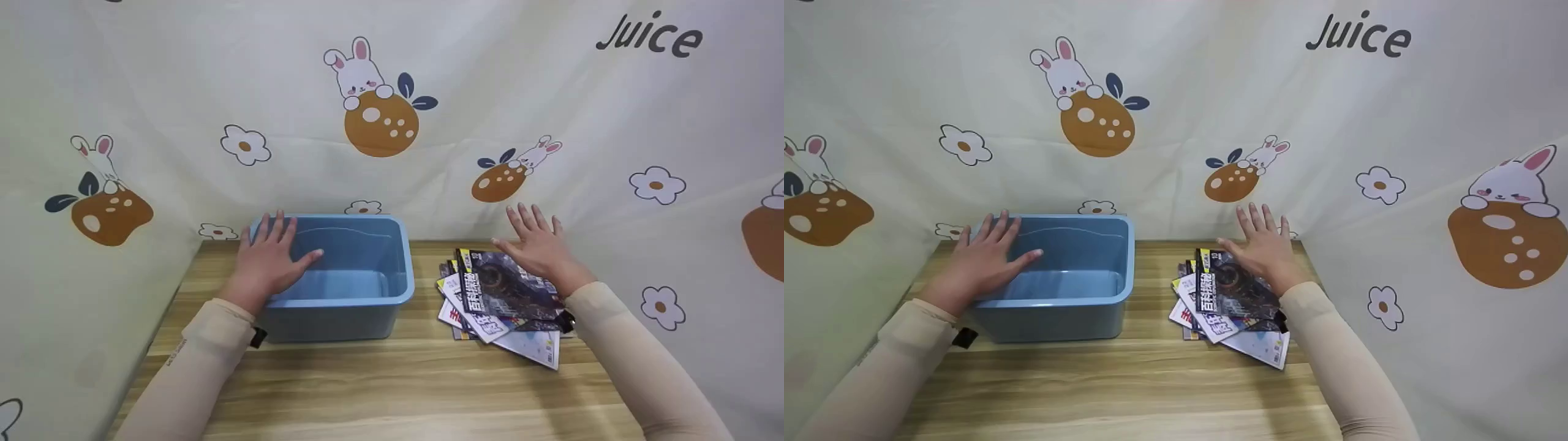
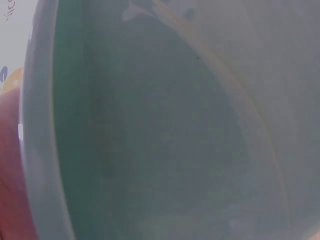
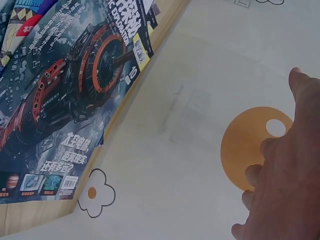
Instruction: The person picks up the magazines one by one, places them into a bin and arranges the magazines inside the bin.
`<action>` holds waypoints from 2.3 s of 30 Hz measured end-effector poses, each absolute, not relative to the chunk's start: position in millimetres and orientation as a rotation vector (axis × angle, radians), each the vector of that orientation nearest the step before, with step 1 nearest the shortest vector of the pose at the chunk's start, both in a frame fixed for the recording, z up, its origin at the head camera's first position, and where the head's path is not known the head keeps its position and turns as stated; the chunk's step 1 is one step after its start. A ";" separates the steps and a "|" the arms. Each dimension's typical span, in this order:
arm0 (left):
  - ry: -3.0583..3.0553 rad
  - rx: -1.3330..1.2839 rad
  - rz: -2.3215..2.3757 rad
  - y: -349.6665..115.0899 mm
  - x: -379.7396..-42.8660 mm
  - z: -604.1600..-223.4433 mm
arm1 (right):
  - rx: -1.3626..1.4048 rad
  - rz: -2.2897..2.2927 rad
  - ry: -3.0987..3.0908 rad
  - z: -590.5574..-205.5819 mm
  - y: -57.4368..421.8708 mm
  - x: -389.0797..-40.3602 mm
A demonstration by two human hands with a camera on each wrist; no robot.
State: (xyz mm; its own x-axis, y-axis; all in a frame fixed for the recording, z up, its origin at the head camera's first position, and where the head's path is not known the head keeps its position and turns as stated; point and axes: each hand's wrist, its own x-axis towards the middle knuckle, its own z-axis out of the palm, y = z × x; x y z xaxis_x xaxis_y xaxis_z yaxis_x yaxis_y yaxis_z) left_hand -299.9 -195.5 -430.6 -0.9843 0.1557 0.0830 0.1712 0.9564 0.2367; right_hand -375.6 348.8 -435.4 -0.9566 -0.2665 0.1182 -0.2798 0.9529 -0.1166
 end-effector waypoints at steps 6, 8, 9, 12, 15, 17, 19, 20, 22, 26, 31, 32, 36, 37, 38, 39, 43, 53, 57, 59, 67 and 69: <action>-2.961 -0.306 -0.303 -200.9 -302.7 -426.8 | 0.462 0.201 -2.914 -438.3 347.8 -378.6; -2.919 -0.320 -0.281 -204.0 -303.3 -425.8 | 0.479 0.240 -2.871 -439.0 347.8 -378.1; -2.898 -0.324 -0.279 -205.6 -303.2 -425.4 | 0.487 0.260 -2.850 -439.5 348.2 -377.5; -2.838 -0.340 -0.307 -212.1 -301.6 -425.7 | 0.503 0.318 -2.800 -442.0 350.7 -374.6; -2.799 -0.364 -0.415 -220.2 -296.6 -427.4 | 0.509 0.356 -2.766 -446.7 355.2 -370.9; -2.780 -0.386 -0.508 -226.2 -291.8 -429.3 | 0.508 0.376 -2.754 -451.0 358.5 -368.4; -2.765 -0.398 -0.594 -232.5 -286.8 -431.9 | 0.502 0.399 -2.750 -456.0 361.7 -366.0; -2.758 -0.404 -0.627 -235.4 -284.6 -433.4 | 0.495 0.412 -2.753 -458.6 363.3 -364.9; -2.747 -0.412 -0.680 -241.0 -280.4 -436.1 | 0.480 0.431 -2.763 -464.1 367.0 -362.8; -2.764 -0.385 -0.749 -250.5 -273.0 -439.9 | 0.453 0.455 -2.776 -475.3 374.1 -359.4; -2.839 -0.283 -0.831 -258.7 -265.8 -442.9 | 0.477 0.479 -2.742 -485.5 381.6 -356.8; -2.853 -0.267 -0.848 -259.5 -264.3 -443.3 | 0.475 0.487 -2.741 -486.7 382.8 -356.3; -2.901 -0.239 -0.912 -259.8 -259.5 -444.9 | 0.434 0.510 -2.770 -490.2 386.4 -355.3; -2.912 -0.237 -0.925 -259.7 -259.0 -445.6 | 0.423 0.513 -2.778 -491.0 386.8 -355.2; -2.921 -0.236 -0.936 -259.6 -258.9 -446.5 | 0.410 0.512 -2.788 -491.9 387.4 -355.2; -2.927 -0.239 -0.946 -259.5 -258.7 -447.5 | 0.404 0.512 -2.792 -492.9 387.7 -355.2; -2.951 -0.250 -0.954 -260.0 -258.1 -453.4 | 0.401 0.509 -2.806 -496.6 389.2 -354.0; -2.982 -0.274 -0.862 -260.0 -255.7 -465.8 | 0.377 0.528 -2.824 -502.4 394.2 -351.2; -2.967 -0.284 -0.820 -260.1 -254.4 -467.8 | 0.373 0.575 -2.815 -505.2 398.0 -353.6; -2.960 -0.282 -0.815 -260.8 -253.6 -468.7 | 0.370 0.598 -2.813 -507.3 400.8 -356.0; -2.953 -0.266 -0.812 -261.9 -252.3 -469.7 | 0.198 0.683 -3.001 -515.9 423.1 -362.5; -2.955 -0.257 -0.807 -262.7 -250.9 -470.8 | 0.147 0.715 -3.059 -518.8 430.5 -363.4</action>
State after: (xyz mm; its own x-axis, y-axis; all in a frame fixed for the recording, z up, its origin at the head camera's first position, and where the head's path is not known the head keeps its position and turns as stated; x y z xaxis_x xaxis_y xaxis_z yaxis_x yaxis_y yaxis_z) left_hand -250.9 -262.7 -470.8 -0.9838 0.1425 0.1091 0.1782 0.8485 0.4983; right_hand -363.4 430.5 -518.8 -0.9956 -0.0919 0.0176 -0.0902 0.8923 -0.4423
